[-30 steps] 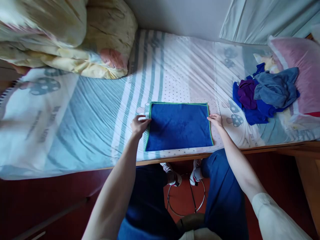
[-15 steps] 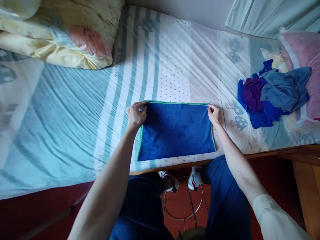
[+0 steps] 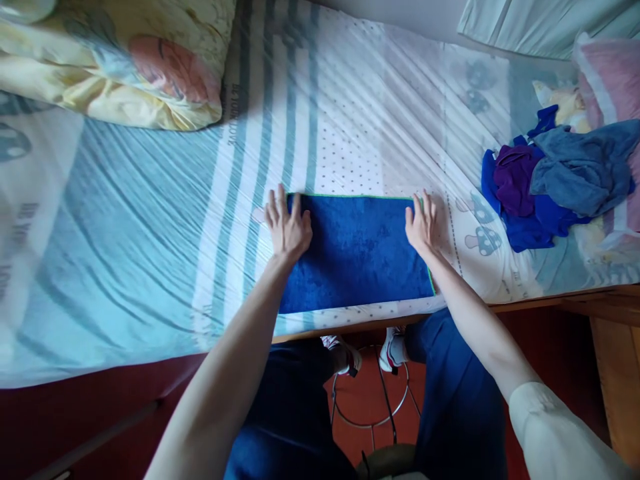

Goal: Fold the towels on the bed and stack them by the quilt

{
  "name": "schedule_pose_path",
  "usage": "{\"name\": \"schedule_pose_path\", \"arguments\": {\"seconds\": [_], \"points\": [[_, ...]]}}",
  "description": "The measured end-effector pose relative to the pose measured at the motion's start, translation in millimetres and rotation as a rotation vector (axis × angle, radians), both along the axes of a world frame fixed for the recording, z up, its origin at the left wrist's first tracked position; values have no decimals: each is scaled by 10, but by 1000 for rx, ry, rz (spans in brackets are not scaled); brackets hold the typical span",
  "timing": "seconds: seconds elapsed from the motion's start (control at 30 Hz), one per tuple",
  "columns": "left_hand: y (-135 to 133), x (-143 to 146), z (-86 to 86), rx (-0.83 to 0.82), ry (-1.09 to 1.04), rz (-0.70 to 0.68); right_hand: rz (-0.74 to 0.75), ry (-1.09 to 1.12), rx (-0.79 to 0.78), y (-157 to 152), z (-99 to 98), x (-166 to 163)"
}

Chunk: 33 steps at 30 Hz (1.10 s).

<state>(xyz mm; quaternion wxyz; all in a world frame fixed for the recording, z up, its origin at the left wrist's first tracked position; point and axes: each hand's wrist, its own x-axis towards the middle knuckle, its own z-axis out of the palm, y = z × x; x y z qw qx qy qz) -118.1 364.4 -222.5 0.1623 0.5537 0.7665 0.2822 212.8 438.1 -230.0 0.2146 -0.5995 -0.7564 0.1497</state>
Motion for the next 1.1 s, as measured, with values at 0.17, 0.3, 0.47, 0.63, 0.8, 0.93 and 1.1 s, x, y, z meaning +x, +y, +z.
{"name": "schedule_pose_path", "arguments": {"seconds": [0.17, 0.3, 0.47, 0.63, 0.8, 0.93, 1.1], "points": [[-106, 132, -72, 2, -9, -210, 278, -140, -122, -271, 24, -255], [-128, 46, -153, 1, 33, -197, 165, -217, -125, -168, 13, 27], [-238, 276, -138, 14, 82, -127, 84, -276, -89, -253, 88, -75], [-508, 652, -115, -4, 91, -264, 294, -226, -86, -791, 155, -675], [-853, 524, -134, -36, 114, -189, 252, -214, -121, -1058, 100, -528], [-1139, 374, -102, -68, 133, -82, 119, -224, -111, -1081, 106, -77], [-1502, 402, -73, -120, 138, 6, 35, -223, -102, -1318, 120, 327]]}}
